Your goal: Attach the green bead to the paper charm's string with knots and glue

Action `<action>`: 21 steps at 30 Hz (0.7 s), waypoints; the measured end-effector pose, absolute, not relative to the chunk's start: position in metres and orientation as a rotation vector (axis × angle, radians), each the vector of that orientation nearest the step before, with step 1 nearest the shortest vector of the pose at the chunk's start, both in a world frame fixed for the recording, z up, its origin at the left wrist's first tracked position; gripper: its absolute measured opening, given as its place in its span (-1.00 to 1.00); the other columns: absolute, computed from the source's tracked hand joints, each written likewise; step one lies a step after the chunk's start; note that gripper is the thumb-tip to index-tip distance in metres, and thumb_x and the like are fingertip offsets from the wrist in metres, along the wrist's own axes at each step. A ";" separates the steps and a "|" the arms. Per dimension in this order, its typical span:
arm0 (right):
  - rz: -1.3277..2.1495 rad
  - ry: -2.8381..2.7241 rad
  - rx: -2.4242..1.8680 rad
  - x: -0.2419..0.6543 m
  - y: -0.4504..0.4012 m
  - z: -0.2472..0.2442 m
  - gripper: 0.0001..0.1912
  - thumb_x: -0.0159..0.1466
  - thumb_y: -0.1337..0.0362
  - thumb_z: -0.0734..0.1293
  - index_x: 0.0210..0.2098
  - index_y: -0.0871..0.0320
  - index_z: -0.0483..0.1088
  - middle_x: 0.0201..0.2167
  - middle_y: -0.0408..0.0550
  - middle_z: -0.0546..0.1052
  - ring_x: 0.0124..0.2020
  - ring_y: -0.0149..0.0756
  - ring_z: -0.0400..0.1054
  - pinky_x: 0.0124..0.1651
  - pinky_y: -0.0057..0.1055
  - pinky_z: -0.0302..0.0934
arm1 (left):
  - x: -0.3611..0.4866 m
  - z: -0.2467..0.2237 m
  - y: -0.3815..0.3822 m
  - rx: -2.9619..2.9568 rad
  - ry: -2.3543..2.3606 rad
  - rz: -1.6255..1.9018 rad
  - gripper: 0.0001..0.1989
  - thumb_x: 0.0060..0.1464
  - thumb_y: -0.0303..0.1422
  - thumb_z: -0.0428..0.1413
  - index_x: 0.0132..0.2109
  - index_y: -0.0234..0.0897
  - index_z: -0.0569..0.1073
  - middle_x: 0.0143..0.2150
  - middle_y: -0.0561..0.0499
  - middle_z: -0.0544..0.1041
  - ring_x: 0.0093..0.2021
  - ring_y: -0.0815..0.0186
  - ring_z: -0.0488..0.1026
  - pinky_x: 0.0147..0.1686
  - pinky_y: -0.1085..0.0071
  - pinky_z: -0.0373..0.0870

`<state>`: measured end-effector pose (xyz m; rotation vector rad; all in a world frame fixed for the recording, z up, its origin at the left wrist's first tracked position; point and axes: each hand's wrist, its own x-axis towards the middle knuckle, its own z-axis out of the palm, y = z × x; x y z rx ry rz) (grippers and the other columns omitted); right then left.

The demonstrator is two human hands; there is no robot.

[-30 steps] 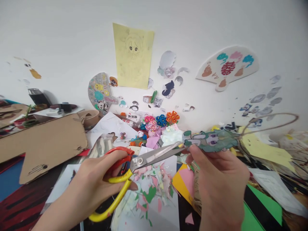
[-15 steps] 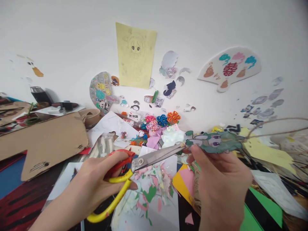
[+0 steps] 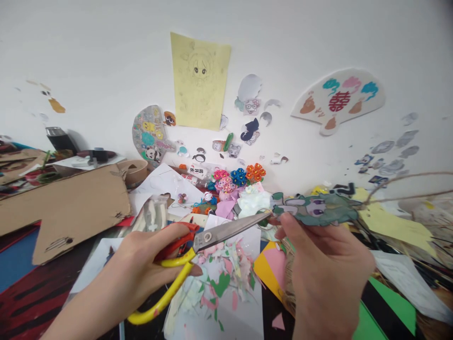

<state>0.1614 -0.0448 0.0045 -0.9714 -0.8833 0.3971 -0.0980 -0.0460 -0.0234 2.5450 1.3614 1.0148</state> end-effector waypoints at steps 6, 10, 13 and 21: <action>0.415 -0.873 -0.960 0.160 -0.044 0.007 -0.80 -0.02 0.25 0.62 -0.41 0.10 0.61 -0.56 -0.15 0.61 -0.53 -0.29 0.49 -0.47 -0.35 0.43 | -0.094 -0.019 -0.048 2.576 1.353 0.985 -0.70 0.15 -0.21 0.24 -0.03 -0.22 0.47 -0.54 0.23 0.22 -0.59 0.48 0.10 -0.59 0.61 0.09; 0.428 -0.866 -0.961 0.160 -0.044 0.007 -0.80 0.00 0.25 0.62 -0.40 0.11 0.60 -0.57 -0.16 0.59 -0.54 -0.32 0.47 -0.50 -0.38 0.41 | -0.094 -0.021 -0.046 2.550 1.376 0.976 -0.70 0.12 -0.22 0.26 -0.05 -0.24 0.46 -0.53 0.22 0.18 -0.56 0.45 0.10 -0.57 0.59 0.09; 0.443 -0.883 -0.975 0.159 -0.044 0.008 -0.81 0.03 0.22 0.60 -0.41 0.13 0.59 -0.58 -0.13 0.59 -0.52 -0.28 0.51 -0.52 -0.40 0.40 | -0.093 -0.023 -0.044 2.459 1.360 1.023 -0.73 0.04 -0.30 0.28 -0.11 -0.22 0.45 -0.52 0.23 0.15 -0.54 0.45 0.08 -0.56 0.60 0.08; 0.404 -0.881 -0.976 0.160 -0.041 0.007 -0.78 0.03 0.21 0.60 -0.43 0.18 0.57 -0.60 -0.13 0.58 -0.59 -0.32 0.47 -0.57 -0.44 0.36 | -0.089 -0.020 -0.045 2.113 1.510 0.996 -0.75 -0.20 -0.45 0.05 -0.26 -0.17 0.36 -0.62 0.27 0.23 -0.56 0.40 0.13 -0.57 0.57 0.09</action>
